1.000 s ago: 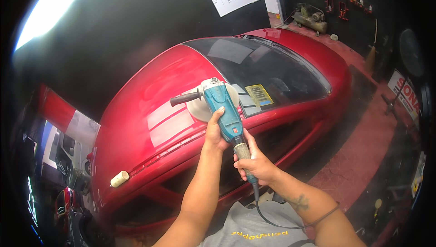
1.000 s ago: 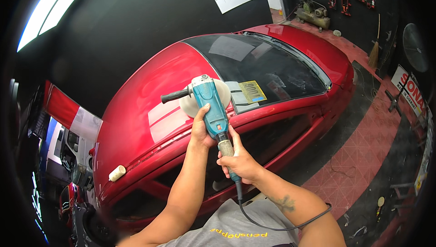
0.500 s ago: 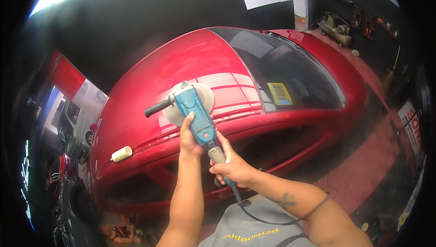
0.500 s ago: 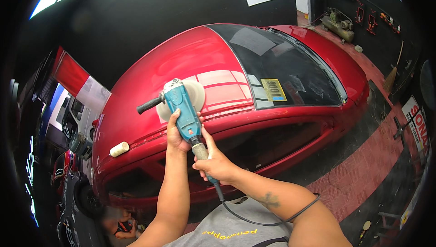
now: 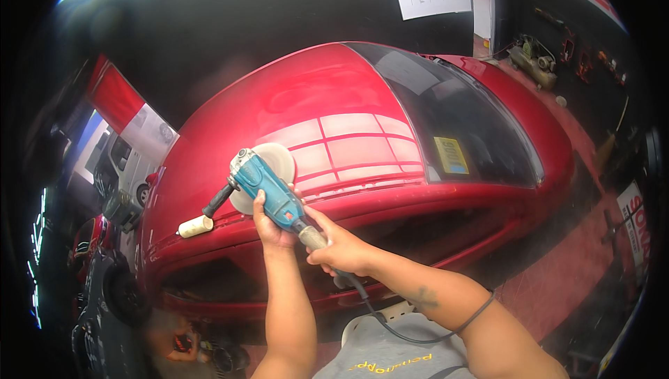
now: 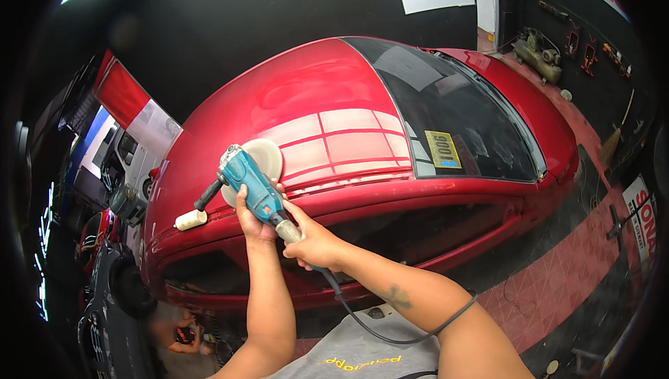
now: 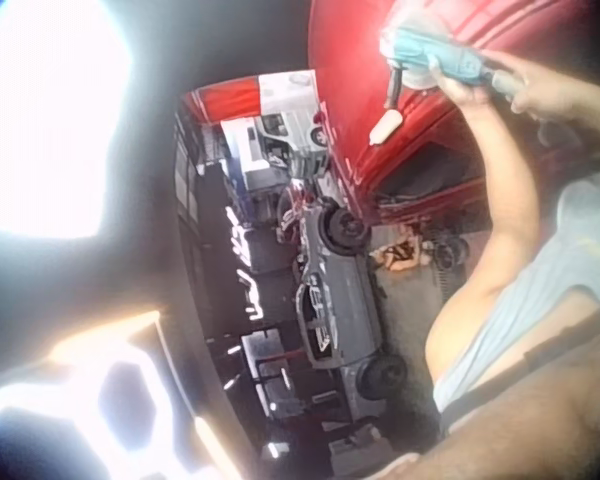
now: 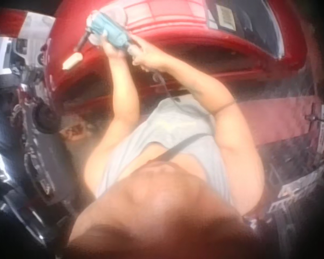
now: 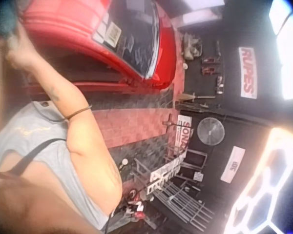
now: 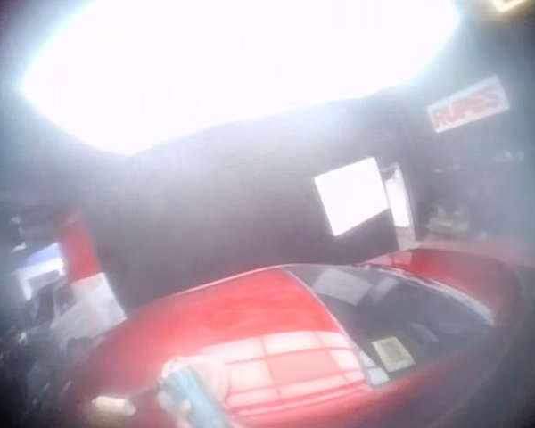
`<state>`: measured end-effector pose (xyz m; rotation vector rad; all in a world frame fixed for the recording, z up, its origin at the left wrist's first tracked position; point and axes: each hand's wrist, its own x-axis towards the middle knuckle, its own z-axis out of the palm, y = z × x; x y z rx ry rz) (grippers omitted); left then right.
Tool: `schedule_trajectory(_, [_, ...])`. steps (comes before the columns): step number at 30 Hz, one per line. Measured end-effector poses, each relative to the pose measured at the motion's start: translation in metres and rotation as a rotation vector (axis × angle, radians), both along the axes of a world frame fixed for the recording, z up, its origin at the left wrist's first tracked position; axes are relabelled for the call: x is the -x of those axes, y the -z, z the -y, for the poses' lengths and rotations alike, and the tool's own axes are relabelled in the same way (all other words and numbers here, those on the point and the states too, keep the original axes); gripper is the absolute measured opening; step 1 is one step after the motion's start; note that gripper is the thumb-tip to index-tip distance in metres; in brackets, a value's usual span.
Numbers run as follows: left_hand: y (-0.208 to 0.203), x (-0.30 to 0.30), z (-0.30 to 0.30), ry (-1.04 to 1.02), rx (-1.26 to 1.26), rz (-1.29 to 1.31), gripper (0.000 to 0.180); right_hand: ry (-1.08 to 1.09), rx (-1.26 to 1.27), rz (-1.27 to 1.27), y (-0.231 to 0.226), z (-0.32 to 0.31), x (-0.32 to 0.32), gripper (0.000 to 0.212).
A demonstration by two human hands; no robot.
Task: The person applies a white compound to the roof of a red car and uses a rotary polisher with a wool pad to buff the surface. The person moves the polisher in overlapping passes across the roof, occasionally pausing to reposition the tool.
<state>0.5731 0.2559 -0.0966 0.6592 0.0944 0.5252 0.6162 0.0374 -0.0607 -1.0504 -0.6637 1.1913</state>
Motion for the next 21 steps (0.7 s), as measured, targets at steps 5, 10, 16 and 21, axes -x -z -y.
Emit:
schedule_trajectory(5, [0.01, -0.017, 0.037, 0.052, 0.004, -0.024, 0.067, 0.099, 0.052, 0.042, 0.007, 0.039, 0.002, 0.113])
schedule_trajectory(10, [0.012, -0.068, 0.091, 0.255, 0.054, -0.078, 0.062, 0.3, 0.059, 0.004, 0.011, 0.091, -0.004, 0.114])
schedule_trajectory(16, [0.028, -0.14, 0.184, 0.447, 0.072, -0.132, 0.051, 0.562, 0.095, 0.011, 0.01, 0.163, -0.019, 0.109])
schedule_trajectory(21, [0.021, -0.139, 0.212, 0.486, 0.078, -0.199, 0.048, 0.658, 0.214, 0.122, 0.017, 0.18, -0.011, 0.108])
